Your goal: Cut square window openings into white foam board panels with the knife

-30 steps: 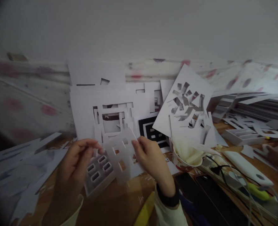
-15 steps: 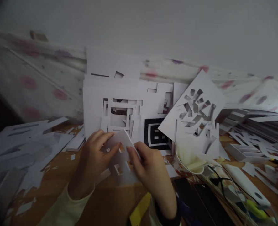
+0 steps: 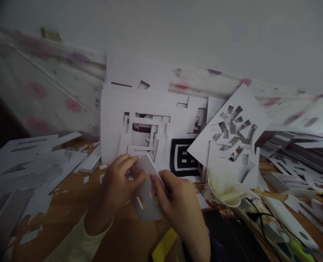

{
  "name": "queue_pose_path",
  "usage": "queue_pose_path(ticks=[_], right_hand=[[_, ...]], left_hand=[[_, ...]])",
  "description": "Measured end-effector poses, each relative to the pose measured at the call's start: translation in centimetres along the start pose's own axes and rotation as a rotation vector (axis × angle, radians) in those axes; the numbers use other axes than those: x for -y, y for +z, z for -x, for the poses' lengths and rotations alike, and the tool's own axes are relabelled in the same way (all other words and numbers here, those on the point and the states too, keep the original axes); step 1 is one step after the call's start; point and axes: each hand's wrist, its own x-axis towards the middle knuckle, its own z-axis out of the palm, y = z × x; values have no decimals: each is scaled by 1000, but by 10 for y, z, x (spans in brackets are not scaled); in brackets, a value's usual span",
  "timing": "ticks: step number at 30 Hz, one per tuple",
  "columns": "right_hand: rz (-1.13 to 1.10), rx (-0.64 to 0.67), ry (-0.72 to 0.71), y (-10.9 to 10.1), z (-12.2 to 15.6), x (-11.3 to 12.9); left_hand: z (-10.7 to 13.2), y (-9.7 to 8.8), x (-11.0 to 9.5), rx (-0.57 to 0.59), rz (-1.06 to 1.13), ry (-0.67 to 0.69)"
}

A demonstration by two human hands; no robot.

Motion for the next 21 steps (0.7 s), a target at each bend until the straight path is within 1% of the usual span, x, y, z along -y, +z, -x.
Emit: queue_pose_path(ticks=[3,6,10,15,21], right_hand=[[-16,-1,33,0,1,5],[-4,-24,40,0,2,10],[20,-64,-3,1,4,15],[72,-75,-44,3,6,17],[102,-79,-65,2,7,17]], left_hand=[[-1,0,1,9,35,16],[0,1,1,-19,50,23],[1,1,-2,-41,59,21],[2,-1,-5,-19,144,-29],[2,1,-5,4,257,-64]])
